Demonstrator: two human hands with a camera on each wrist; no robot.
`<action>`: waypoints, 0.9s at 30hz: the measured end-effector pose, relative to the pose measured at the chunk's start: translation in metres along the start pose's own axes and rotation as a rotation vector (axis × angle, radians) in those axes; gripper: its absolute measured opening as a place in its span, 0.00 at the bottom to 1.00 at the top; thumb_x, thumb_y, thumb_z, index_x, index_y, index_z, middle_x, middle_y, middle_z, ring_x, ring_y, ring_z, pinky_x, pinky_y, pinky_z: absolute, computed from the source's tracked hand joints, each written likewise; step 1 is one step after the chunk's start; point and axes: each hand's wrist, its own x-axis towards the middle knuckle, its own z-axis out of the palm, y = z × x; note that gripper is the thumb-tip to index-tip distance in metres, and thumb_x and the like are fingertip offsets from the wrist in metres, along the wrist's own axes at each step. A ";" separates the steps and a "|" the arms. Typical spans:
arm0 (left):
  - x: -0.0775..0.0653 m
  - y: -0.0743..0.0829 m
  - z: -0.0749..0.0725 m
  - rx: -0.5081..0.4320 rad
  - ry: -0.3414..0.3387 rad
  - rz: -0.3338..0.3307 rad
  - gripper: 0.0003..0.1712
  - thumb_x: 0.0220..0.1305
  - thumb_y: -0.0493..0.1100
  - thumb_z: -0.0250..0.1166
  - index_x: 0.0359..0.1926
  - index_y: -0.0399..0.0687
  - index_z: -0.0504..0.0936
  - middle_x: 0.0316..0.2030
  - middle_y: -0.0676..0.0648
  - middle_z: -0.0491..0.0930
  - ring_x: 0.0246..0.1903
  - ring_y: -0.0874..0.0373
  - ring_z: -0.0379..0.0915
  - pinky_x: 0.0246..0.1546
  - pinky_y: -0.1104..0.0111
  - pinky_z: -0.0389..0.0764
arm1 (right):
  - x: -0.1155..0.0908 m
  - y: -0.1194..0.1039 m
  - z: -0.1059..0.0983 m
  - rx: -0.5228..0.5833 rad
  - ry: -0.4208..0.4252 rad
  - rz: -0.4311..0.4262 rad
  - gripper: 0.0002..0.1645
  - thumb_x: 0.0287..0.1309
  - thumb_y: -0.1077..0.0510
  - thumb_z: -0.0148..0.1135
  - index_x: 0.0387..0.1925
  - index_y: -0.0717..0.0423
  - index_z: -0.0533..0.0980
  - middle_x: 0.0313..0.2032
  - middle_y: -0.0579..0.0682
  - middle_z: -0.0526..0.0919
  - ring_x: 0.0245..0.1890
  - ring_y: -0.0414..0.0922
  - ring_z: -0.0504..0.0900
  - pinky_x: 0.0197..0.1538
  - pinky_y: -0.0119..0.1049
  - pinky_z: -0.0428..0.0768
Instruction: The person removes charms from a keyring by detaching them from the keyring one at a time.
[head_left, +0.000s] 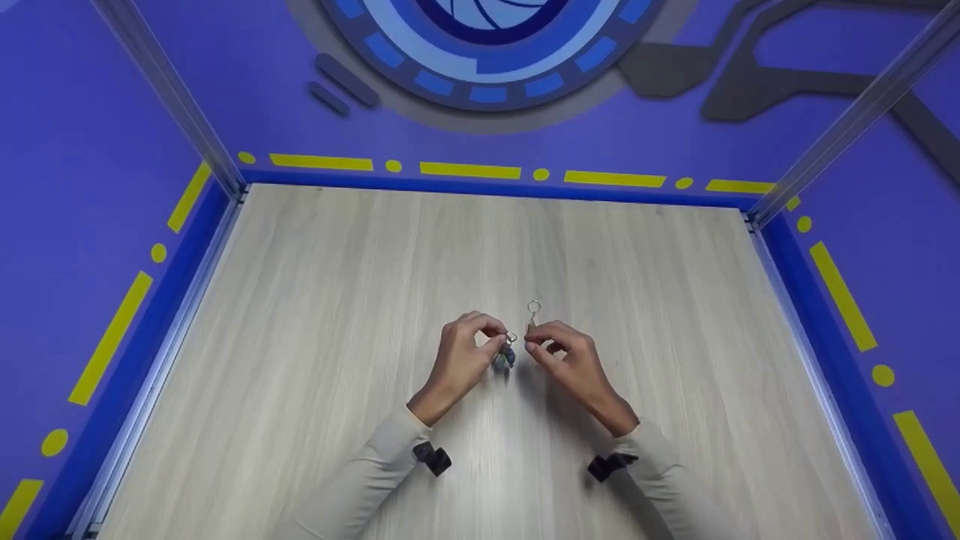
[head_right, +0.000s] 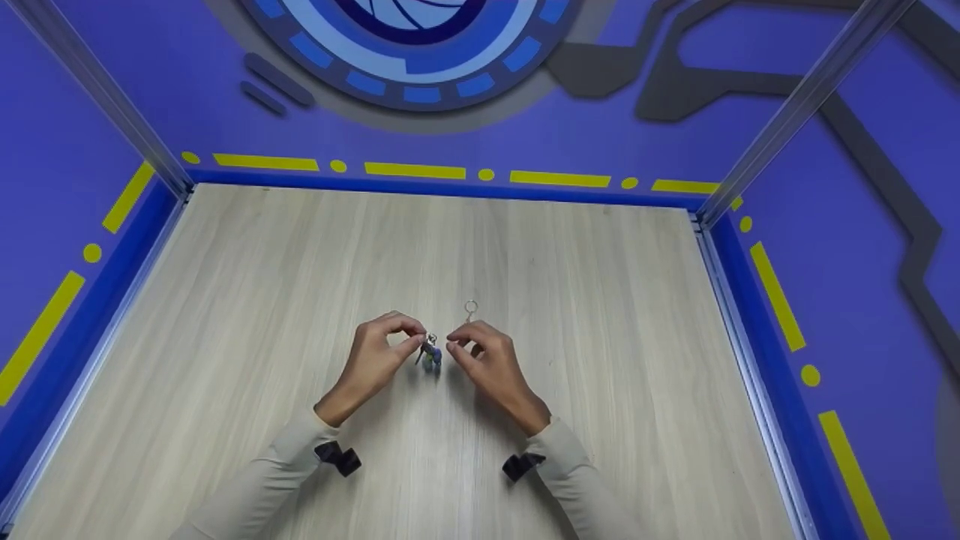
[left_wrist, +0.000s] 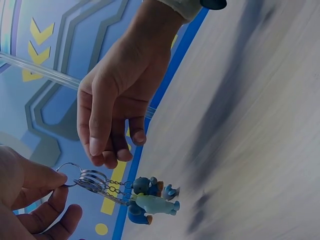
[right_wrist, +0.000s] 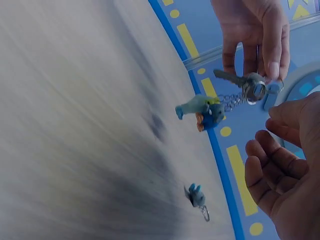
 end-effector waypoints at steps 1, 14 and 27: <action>0.000 0.000 0.000 -0.001 0.001 0.001 0.04 0.65 0.29 0.76 0.37 0.41 0.92 0.34 0.51 0.88 0.39 0.57 0.83 0.49 0.58 0.82 | -0.002 -0.002 0.001 -0.001 0.003 -0.003 0.09 0.66 0.70 0.75 0.43 0.56 0.90 0.43 0.48 0.92 0.43 0.48 0.89 0.43 0.39 0.87; -0.002 -0.001 0.002 0.000 0.007 0.014 0.05 0.66 0.28 0.75 0.36 0.41 0.91 0.34 0.50 0.88 0.39 0.56 0.83 0.48 0.60 0.83 | -0.015 -0.008 0.018 0.022 0.060 -0.061 0.12 0.61 0.73 0.77 0.42 0.56 0.90 0.44 0.50 0.92 0.47 0.54 0.89 0.40 0.45 0.87; -0.002 0.004 0.004 -0.008 0.005 0.003 0.06 0.65 0.28 0.75 0.36 0.42 0.91 0.34 0.51 0.88 0.39 0.56 0.84 0.49 0.60 0.82 | -0.010 -0.016 0.032 0.001 0.150 0.007 0.06 0.60 0.69 0.80 0.37 0.60 0.90 0.38 0.51 0.91 0.36 0.53 0.86 0.35 0.27 0.78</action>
